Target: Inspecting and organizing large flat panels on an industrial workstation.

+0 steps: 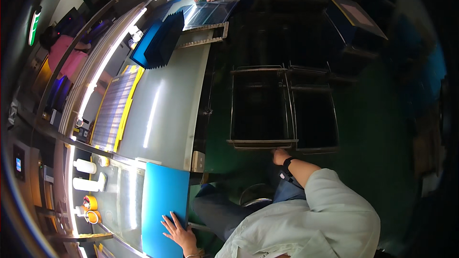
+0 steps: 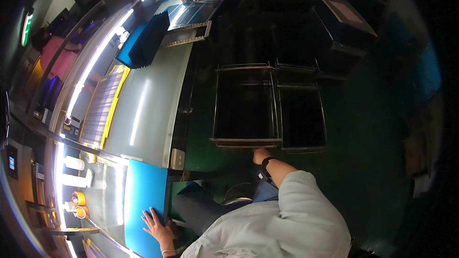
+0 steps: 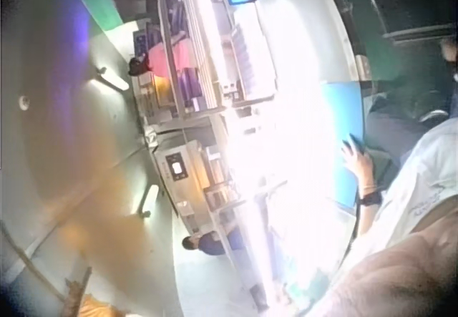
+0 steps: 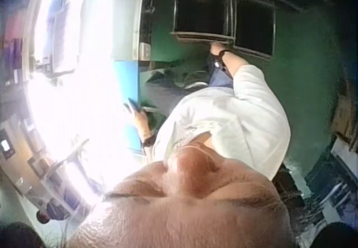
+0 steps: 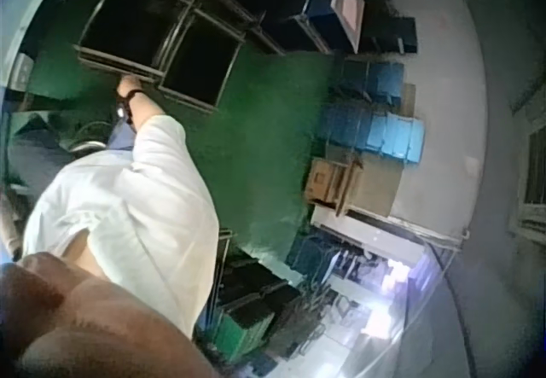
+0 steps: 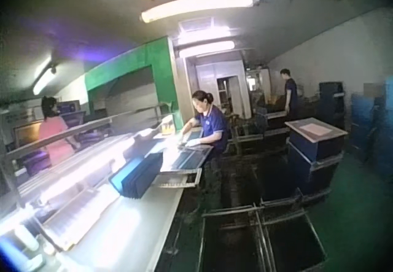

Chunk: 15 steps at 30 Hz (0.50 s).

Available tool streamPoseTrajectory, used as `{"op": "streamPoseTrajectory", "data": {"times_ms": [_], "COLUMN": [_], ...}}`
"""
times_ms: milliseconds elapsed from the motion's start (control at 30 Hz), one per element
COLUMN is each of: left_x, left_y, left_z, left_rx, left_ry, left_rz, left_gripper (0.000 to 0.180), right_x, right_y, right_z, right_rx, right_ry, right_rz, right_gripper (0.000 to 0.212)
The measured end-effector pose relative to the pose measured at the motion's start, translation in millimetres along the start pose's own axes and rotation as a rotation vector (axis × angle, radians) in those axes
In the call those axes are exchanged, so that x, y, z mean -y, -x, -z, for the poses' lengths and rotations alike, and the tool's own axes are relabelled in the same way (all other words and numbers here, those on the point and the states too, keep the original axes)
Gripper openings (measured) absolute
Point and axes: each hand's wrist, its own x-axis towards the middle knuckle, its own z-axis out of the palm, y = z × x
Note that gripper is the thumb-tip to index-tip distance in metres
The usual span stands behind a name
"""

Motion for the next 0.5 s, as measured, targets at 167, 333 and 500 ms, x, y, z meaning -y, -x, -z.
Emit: {"op": "streamPoseTrajectory", "data": {"times_ms": [167,333,500], "left_x": [2,10,10], "left_y": [5,3,4], "left_z": [-3,-14,-16], "left_rx": [0.033,0.015,-0.045], "left_ry": [-0.057,-0.082,-0.062], "left_rz": [-0.034,-0.051,0.002], "left_gripper": [0.092,0.093,0.091], "right_x": [16,5,-1], "right_y": [-30,-46,-61], "right_z": [-28,-43,-47], "right_rx": [-0.072,-0.065,0.035], "right_ry": [0.01,0.029,0.105], "right_rz": [-0.108,-0.027,-0.102], "right_gripper": [0.039,0.047,0.039]}}
